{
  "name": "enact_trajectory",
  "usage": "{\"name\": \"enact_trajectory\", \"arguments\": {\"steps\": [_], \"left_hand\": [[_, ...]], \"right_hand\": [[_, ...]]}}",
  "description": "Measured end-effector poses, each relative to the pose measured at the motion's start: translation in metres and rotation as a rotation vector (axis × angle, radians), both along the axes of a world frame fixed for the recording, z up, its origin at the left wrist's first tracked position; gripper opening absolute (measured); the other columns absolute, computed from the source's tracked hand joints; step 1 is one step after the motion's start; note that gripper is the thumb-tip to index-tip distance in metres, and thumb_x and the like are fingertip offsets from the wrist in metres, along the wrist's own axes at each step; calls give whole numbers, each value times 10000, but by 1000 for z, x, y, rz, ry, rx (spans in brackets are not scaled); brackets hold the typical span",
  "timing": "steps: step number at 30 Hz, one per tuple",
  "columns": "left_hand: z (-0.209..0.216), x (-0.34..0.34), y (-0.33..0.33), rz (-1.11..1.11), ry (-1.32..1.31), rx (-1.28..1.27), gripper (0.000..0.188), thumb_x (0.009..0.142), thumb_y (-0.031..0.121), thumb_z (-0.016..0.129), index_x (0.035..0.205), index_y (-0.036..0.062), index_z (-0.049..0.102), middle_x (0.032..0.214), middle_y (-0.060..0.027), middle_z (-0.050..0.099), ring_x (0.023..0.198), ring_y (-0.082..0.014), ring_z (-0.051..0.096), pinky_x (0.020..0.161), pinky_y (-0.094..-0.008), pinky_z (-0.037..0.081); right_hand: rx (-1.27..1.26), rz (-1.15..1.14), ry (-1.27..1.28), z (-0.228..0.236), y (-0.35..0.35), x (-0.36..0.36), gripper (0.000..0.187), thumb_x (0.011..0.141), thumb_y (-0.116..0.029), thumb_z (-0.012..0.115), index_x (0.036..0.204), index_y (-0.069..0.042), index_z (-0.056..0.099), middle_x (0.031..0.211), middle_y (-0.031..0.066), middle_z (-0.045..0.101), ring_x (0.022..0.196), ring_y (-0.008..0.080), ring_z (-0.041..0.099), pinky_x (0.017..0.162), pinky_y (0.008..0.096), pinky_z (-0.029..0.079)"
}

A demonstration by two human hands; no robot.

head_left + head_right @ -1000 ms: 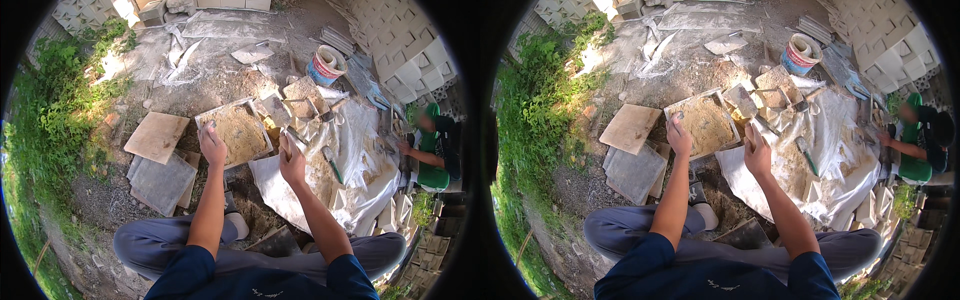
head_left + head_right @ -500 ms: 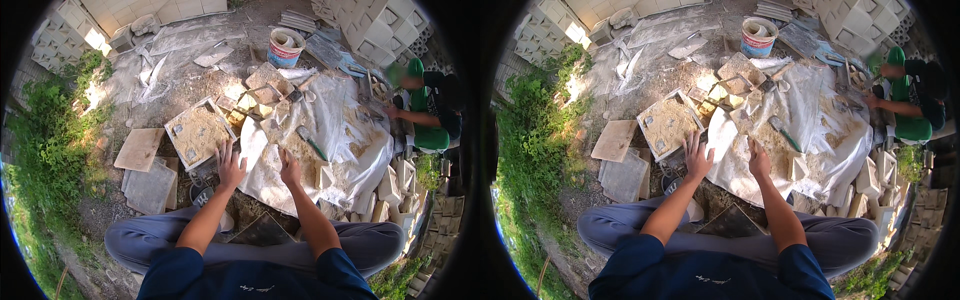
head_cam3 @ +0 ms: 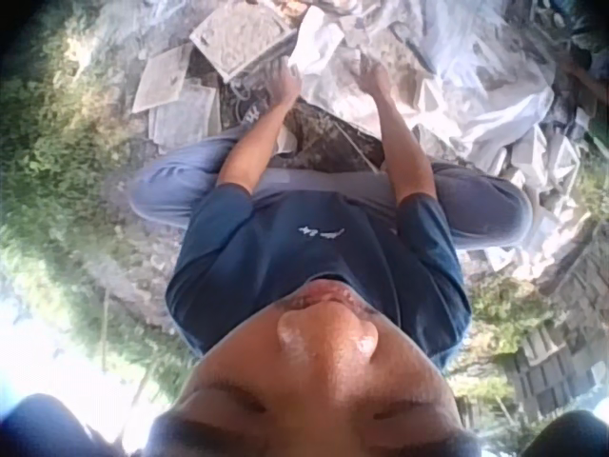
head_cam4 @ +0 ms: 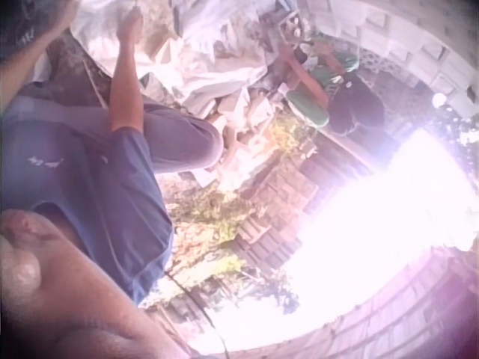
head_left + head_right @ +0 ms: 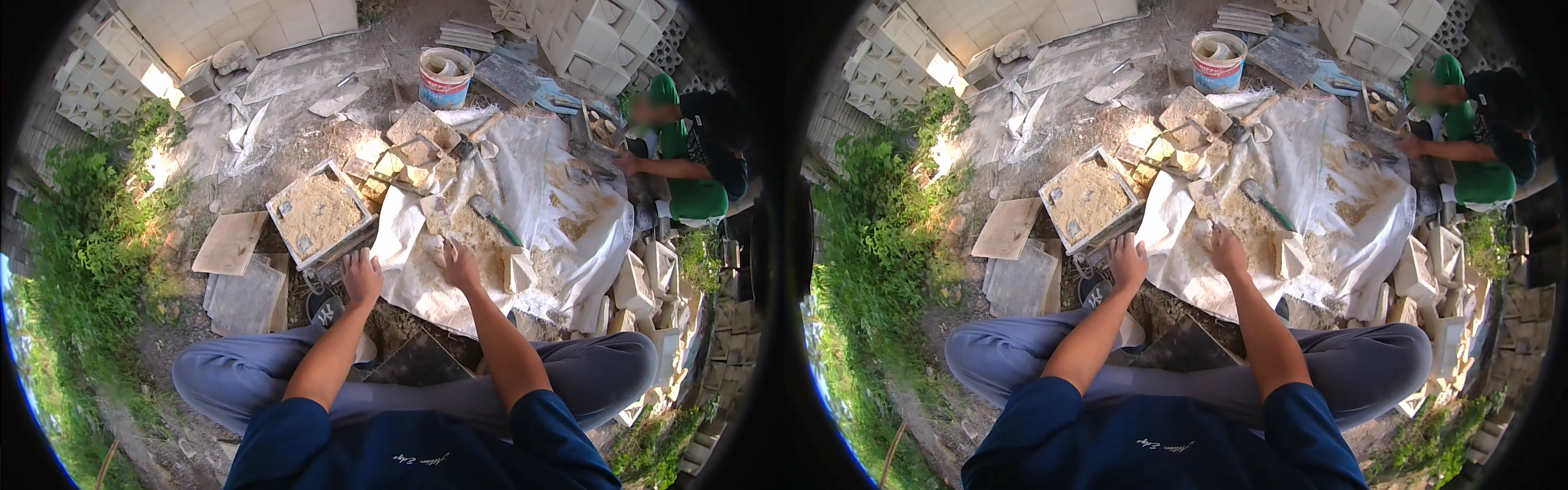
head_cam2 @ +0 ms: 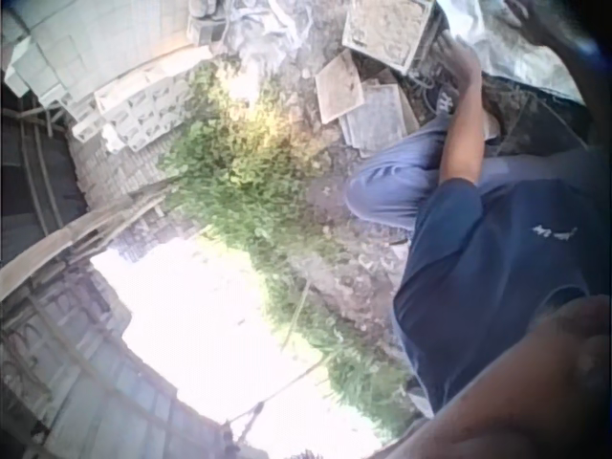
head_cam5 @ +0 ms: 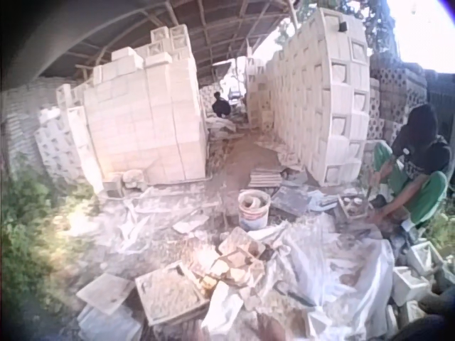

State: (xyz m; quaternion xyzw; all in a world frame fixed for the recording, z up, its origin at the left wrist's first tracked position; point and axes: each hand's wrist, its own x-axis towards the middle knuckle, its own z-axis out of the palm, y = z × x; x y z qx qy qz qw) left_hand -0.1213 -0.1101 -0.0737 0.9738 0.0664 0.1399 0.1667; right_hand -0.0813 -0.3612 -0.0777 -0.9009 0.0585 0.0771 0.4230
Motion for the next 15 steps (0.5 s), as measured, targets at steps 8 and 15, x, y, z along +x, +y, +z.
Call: {"name": "enact_trajectory", "arguments": {"steps": [8,15], "left_hand": [[45,36,-7,62,-325,2,255,913,320,646,1049,105,631,1095,-123,596,1140,-372,540,943,-598,376],[64,57,-25,20,-458,-179,229,932,309,627,1058,118,628,1152,-111,567,1203,-355,499,953,-639,346]], "right_hand": [[-1,-83,-387,89,-73,51,430,952,-188,645,1352,-35,603,1206,257,682,1156,414,649,991,434,501],[-267,116,-394,190,-58,72,411,964,-204,620,1349,-62,610,1211,252,680,1153,412,645,985,444,503]]}}
